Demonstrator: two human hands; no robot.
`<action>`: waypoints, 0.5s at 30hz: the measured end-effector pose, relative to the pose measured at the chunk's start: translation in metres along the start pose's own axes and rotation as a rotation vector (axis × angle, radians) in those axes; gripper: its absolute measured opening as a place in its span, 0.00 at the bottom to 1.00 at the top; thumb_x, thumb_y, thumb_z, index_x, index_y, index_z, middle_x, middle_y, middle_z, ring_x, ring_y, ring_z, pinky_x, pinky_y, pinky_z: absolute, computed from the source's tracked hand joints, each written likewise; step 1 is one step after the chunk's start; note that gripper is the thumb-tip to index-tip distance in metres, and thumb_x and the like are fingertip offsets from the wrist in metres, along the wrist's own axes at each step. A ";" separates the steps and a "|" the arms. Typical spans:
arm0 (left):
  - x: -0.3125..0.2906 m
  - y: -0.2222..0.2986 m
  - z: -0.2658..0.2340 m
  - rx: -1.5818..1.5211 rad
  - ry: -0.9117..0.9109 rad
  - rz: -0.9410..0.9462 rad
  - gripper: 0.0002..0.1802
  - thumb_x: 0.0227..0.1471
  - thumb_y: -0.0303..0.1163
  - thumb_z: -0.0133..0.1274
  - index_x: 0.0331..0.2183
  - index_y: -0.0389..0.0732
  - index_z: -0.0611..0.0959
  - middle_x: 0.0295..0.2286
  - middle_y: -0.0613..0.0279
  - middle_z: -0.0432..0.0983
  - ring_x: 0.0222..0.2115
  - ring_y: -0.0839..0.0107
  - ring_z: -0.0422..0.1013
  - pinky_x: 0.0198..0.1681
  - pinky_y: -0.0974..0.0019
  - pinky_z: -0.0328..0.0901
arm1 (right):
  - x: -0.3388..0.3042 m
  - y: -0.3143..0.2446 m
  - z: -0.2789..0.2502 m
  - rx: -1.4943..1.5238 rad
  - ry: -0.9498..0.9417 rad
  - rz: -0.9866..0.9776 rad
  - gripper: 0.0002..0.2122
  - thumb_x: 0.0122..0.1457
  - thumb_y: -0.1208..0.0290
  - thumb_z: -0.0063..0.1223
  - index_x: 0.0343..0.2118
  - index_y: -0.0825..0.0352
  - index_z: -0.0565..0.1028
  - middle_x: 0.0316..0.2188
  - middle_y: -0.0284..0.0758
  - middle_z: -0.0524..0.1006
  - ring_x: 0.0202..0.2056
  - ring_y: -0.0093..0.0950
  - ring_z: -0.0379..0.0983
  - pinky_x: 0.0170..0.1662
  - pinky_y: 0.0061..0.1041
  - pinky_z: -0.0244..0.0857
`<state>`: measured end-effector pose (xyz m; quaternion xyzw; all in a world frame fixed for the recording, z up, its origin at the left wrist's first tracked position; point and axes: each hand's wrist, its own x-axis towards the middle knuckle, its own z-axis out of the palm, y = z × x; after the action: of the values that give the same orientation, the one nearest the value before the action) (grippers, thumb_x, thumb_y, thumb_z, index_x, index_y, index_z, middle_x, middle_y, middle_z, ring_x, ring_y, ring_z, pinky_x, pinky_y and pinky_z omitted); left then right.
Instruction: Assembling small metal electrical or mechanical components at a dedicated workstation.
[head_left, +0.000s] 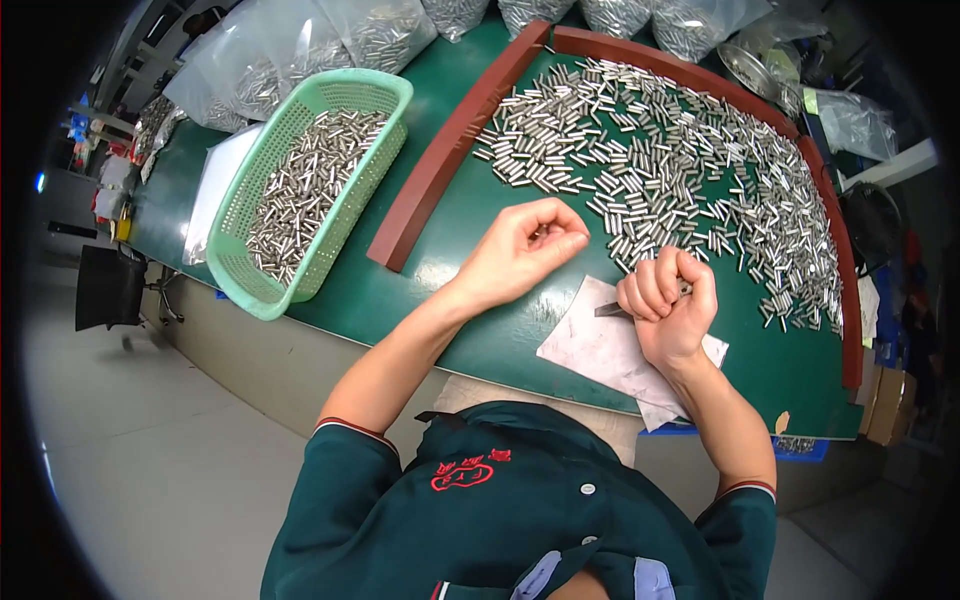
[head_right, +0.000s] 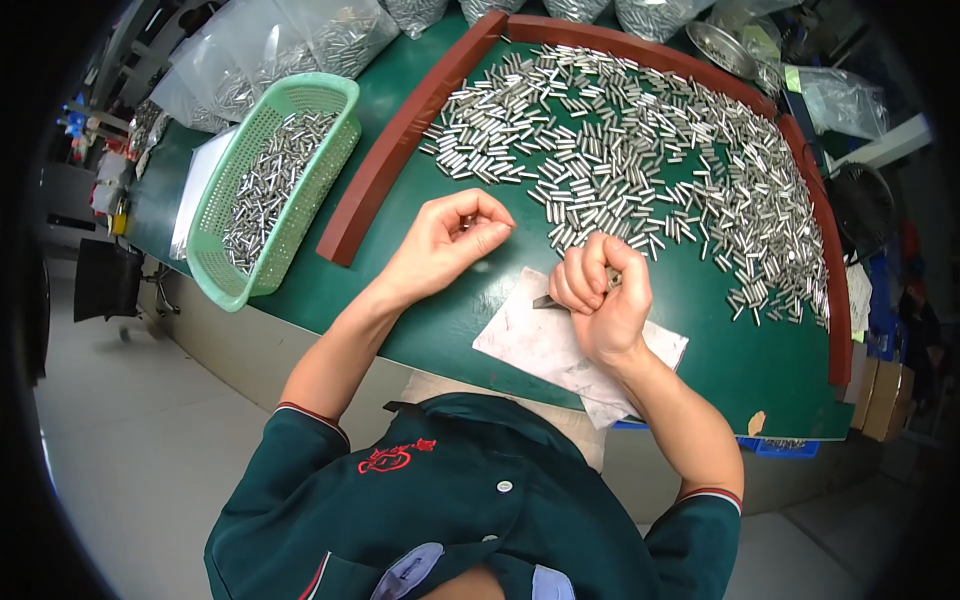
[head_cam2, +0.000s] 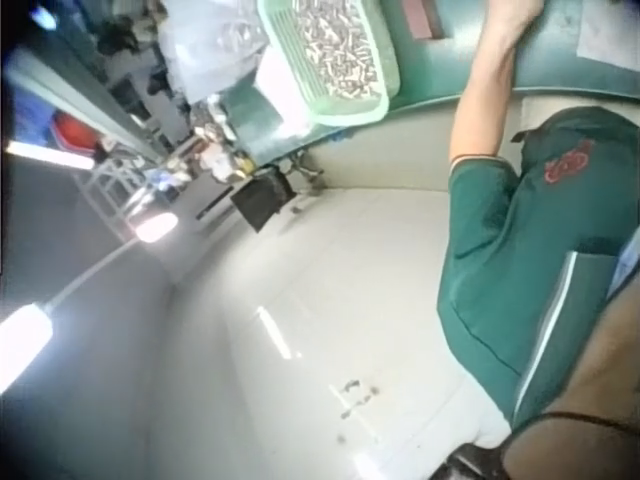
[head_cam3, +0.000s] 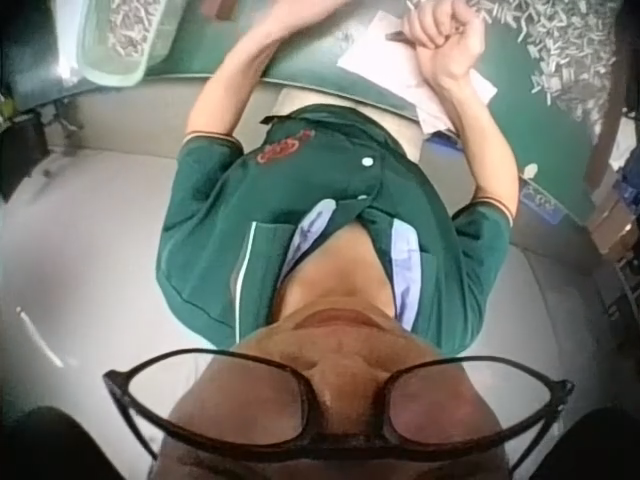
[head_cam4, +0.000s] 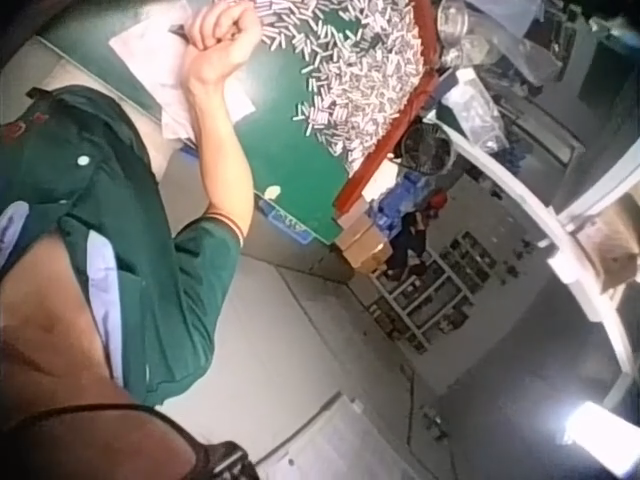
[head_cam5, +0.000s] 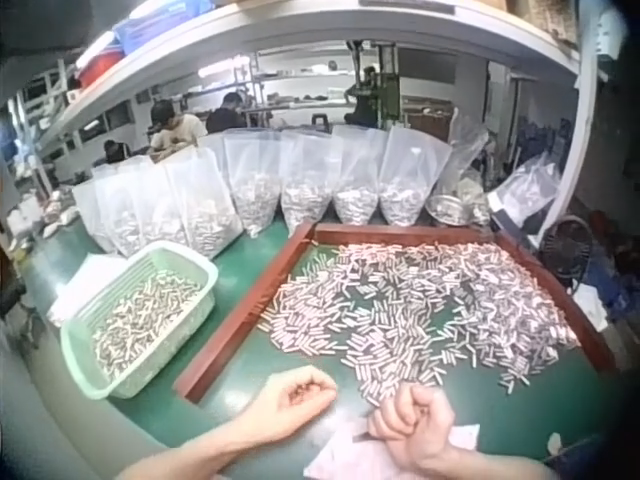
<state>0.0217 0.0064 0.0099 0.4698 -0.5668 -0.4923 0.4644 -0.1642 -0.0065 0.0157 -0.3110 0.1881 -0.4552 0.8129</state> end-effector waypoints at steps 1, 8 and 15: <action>-0.003 0.008 0.005 0.141 -0.037 -0.026 0.05 0.47 0.27 0.50 0.26 0.35 0.75 0.16 0.76 0.62 0.16 0.87 0.55 0.17 0.77 0.52 | 0.000 0.000 0.000 0.005 -0.010 -0.018 0.17 0.55 0.63 0.28 0.11 0.61 0.53 0.05 0.26 0.50 0.09 0.18 0.40 0.17 0.20 0.41; -0.012 -0.003 0.031 0.645 -0.156 0.355 0.07 0.38 0.27 0.54 0.23 0.37 0.73 0.13 0.57 0.66 0.15 0.60 0.65 0.18 0.62 0.59 | -0.003 -0.005 0.002 -0.008 0.043 -0.134 0.17 0.54 0.63 0.27 0.10 0.59 0.53 0.04 0.24 0.50 0.08 0.17 0.40 0.16 0.19 0.40; -0.013 0.001 0.033 0.697 -0.133 0.287 0.05 0.37 0.25 0.53 0.22 0.37 0.73 0.10 0.59 0.63 0.13 0.63 0.62 0.16 0.63 0.55 | -0.001 -0.003 -0.007 0.038 -0.002 -0.164 0.17 0.55 0.64 0.28 0.11 0.61 0.53 0.06 0.25 0.51 0.10 0.17 0.41 0.18 0.18 0.41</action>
<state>-0.0090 0.0229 0.0070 0.4823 -0.7893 -0.2291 0.3031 -0.1709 -0.0088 0.0131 -0.3103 0.1522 -0.5235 0.7788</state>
